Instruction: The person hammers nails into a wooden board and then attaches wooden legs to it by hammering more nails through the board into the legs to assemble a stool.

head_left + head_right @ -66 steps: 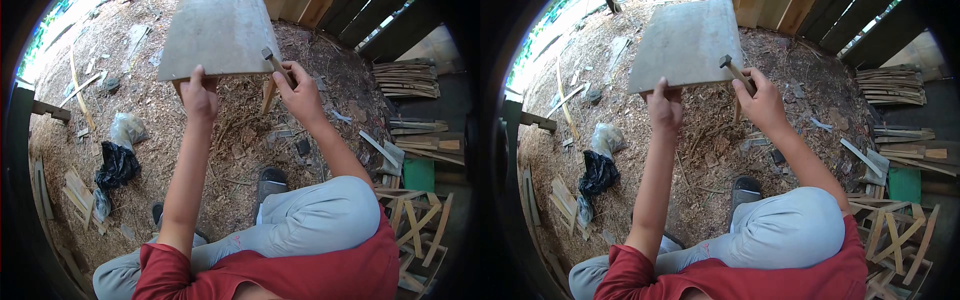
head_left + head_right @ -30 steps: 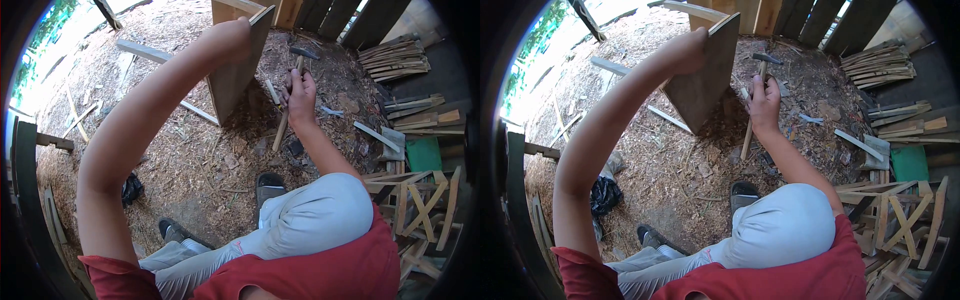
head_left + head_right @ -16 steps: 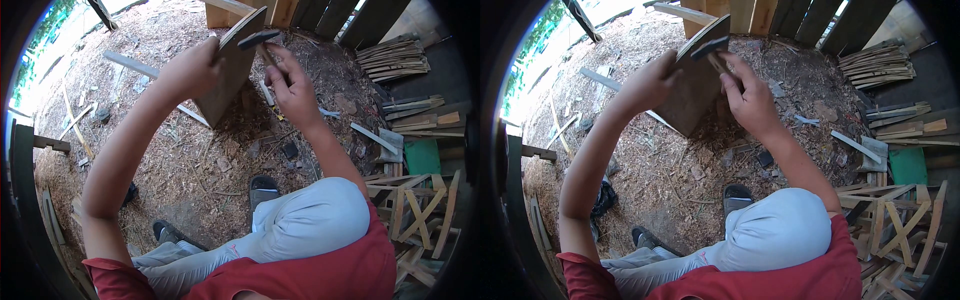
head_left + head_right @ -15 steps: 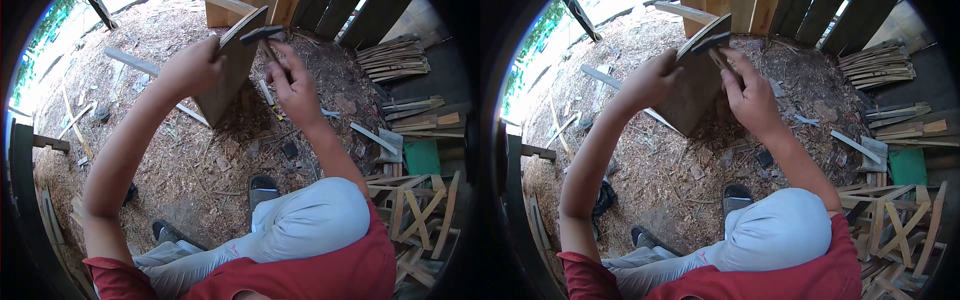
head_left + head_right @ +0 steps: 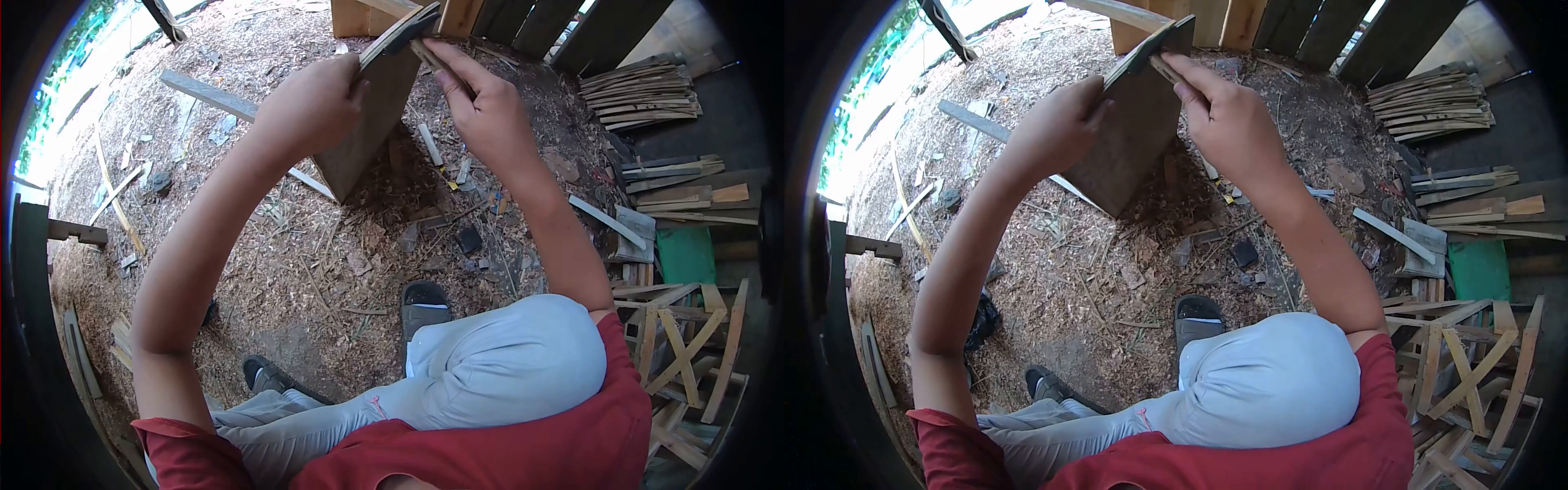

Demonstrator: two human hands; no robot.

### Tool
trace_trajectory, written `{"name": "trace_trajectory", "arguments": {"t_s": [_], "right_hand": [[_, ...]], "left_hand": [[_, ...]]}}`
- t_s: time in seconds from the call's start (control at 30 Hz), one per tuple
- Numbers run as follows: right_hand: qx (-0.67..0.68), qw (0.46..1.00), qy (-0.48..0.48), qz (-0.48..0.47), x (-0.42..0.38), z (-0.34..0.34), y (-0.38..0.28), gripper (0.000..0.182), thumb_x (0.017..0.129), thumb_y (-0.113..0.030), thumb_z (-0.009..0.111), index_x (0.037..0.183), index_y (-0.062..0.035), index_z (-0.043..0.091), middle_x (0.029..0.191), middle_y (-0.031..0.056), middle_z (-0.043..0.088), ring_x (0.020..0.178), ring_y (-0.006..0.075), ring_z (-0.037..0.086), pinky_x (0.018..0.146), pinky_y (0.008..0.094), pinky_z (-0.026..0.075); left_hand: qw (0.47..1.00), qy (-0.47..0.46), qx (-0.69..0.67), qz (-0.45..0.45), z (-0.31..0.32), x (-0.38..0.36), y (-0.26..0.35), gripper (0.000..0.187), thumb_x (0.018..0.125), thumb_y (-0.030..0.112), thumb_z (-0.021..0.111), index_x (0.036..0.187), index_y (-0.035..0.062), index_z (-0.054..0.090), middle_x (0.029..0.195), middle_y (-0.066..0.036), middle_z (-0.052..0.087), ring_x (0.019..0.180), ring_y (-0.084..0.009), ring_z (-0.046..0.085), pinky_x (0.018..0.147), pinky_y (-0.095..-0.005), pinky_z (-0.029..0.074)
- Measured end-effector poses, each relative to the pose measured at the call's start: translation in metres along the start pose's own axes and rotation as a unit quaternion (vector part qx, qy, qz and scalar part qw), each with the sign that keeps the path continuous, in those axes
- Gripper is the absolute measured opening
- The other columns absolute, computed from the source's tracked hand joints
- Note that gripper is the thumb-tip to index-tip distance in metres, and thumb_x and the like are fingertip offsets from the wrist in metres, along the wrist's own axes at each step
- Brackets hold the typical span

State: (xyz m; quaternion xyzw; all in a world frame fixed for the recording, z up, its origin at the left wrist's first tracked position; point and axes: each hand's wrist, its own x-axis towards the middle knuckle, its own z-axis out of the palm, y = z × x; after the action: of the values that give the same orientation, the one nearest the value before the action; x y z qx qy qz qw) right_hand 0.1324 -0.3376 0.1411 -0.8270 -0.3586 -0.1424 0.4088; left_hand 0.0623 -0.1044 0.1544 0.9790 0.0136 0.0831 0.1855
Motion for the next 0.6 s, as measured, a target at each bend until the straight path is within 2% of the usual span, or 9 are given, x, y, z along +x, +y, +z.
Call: {"name": "trace_trajectory", "arguments": {"t_s": [0.13,0.23,0.3,0.33,0.43,0.5,0.53,0.6], "right_hand": [[0.036,0.998,0.003,0.046,-0.0021,-0.0045,-0.0101,0.037,0.111,-0.02,0.064,0.148,-0.0189,0.07,0.122,0.0199,0.079,0.107,0.0422,0.077,0.089,0.046,0.061],[-0.02,1.0,-0.01,0.004,-0.0023,-0.001,-0.005,0.037,0.111,-0.019,0.064,0.147,-0.0168,0.071,0.121,0.0204,0.079,0.106,0.0419,0.077,0.088,0.0453,0.062],[0.019,0.998,0.052,-0.036,-0.001,0.0025,-0.0031,0.036,0.11,-0.017,0.065,0.146,-0.0153,0.072,0.122,0.0203,0.078,0.107,0.0416,0.077,0.089,0.0458,0.061],[0.019,0.998,0.052,-0.035,-0.0012,0.0025,-0.0045,0.036,0.11,-0.017,0.065,0.146,-0.0153,0.072,0.122,0.0203,0.078,0.107,0.0416,0.077,0.089,0.0458,0.061],[0.003,0.998,0.042,-0.053,-0.002,-0.002,-0.0083,0.038,0.11,-0.016,0.065,0.147,-0.0158,0.071,0.123,0.0209,0.078,0.107,0.0412,0.077,0.089,0.0462,0.062],[-0.035,0.999,-0.02,0.009,-0.0019,-0.0032,-0.0068,0.039,0.109,-0.015,0.066,0.147,-0.0186,0.071,0.125,0.0203,0.078,0.108,0.0406,0.077,0.091,0.046,0.062],[-0.034,0.999,-0.021,0.009,-0.0004,-0.0033,-0.0069,0.039,0.109,-0.015,0.066,0.147,-0.0186,0.071,0.125,0.0203,0.078,0.108,0.0406,0.077,0.091,0.046,0.062],[0.036,0.997,0.065,-0.035,0.0016,-0.0041,-0.0076,0.041,0.108,-0.015,0.066,0.149,-0.0224,0.071,0.126,0.0198,0.078,0.108,0.0402,0.077,0.09,0.0463,0.063]], "left_hand": [[1.0,-0.009,0.002,-0.004,-0.0019,-0.0002,0.0,0.028,0.11,0.03,0.06,0.111,0.0018,0.062,0.1,-0.026,0.072,0.1,-0.0486,0.07,0.088,-0.0581,0.053],[1.0,-0.003,0.002,0.005,-0.0017,0.0004,-0.0002,0.028,0.109,0.03,0.06,0.112,0.0017,0.062,0.1,-0.026,0.071,0.1,-0.0489,0.07,0.088,-0.0581,0.053],[1.0,0.003,0.0,0.012,-0.0015,-0.0001,-0.002,0.028,0.109,0.03,0.06,0.113,0.0017,0.062,0.1,-0.027,0.071,0.101,-0.049,0.07,0.088,-0.058,0.053],[1.0,0.001,0.001,0.009,-0.0016,-0.0001,-0.0023,0.028,0.109,0.029,0.061,0.113,0.0016,0.062,0.1,-0.027,0.071,0.101,-0.049,0.07,0.088,-0.0579,0.053],[1.0,0.002,0.0,0.011,0.0,0.0013,-0.0044,0.028,0.109,0.029,0.061,0.113,0.0015,0.062,0.1,-0.027,0.071,0.101,-0.0491,0.07,0.087,-0.0577,0.053],[1.0,0.005,-0.001,0.013,-0.0008,0.0019,-0.0043,0.028,0.109,0.029,0.061,0.114,0.0015,0.062,0.1,-0.027,0.071,0.101,-0.0492,0.07,0.087,-0.0577,0.053],[1.0,0.0,-0.003,0.006,-0.0021,0.0014,-0.0028,0.028,0.109,0.029,0.061,0.113,0.0014,0.062,0.099,-0.027,0.071,0.1,-0.0491,0.07,0.087,-0.0576,0.053],[1.0,-0.009,-0.006,-0.001,-0.0028,0.0004,-0.0016,0.028,0.109,0.029,0.061,0.113,0.0013,0.062,0.099,-0.027,0.071,0.1,-0.0491,0.07,0.087,-0.0575,0.053]]}}
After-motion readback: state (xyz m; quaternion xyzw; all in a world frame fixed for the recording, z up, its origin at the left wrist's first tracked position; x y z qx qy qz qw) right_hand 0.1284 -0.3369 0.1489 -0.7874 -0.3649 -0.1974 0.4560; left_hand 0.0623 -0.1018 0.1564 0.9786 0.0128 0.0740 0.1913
